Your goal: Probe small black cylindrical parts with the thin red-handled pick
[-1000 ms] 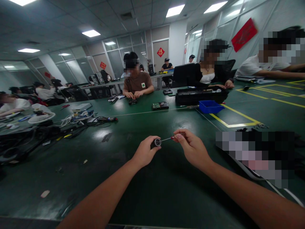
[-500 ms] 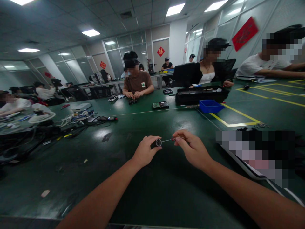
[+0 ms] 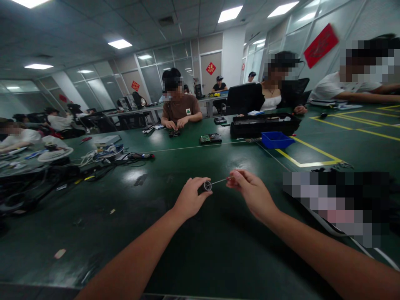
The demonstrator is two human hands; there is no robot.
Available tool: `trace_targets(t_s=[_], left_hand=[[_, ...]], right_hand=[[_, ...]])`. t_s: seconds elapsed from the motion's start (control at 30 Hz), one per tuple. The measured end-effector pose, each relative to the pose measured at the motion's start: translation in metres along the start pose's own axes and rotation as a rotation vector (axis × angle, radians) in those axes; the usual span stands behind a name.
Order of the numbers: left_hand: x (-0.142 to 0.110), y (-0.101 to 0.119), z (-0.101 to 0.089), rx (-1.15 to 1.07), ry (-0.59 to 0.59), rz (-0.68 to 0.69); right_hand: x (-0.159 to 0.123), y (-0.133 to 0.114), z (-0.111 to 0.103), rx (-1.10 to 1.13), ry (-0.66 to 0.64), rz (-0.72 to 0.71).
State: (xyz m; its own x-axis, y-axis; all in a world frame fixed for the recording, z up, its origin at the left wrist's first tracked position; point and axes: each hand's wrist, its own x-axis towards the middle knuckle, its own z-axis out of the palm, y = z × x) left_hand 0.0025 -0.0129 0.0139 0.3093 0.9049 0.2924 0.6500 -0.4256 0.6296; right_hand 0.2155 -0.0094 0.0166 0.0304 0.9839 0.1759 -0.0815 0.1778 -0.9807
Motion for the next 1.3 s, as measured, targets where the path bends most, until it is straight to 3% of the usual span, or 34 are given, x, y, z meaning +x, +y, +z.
trace_targets(t_s=[0.1,0.23,0.37,0.5,1.3], left_hand=[[0.0,-0.001,-0.001,0.016,-0.034,0.03],[0.0,-0.007,0.001,0.025,-0.057,-0.016],[0.001,-0.008,0.002,0.034,-0.05,-0.016],[0.001,-0.005,0.002,0.046,-0.043,-0.005],[0.004,-0.008,0.004,0.016,0.019,0.03]], right_hand=[[0.007,0.004,-0.003,0.144,0.006,0.156],[0.008,0.007,-0.006,-0.017,0.044,0.044],[0.002,0.004,-0.003,-0.212,-0.035,-0.08],[-0.002,-0.002,0.0,-0.271,-0.09,-0.128],[-0.002,0.001,0.0,-0.207,-0.107,-0.039]])
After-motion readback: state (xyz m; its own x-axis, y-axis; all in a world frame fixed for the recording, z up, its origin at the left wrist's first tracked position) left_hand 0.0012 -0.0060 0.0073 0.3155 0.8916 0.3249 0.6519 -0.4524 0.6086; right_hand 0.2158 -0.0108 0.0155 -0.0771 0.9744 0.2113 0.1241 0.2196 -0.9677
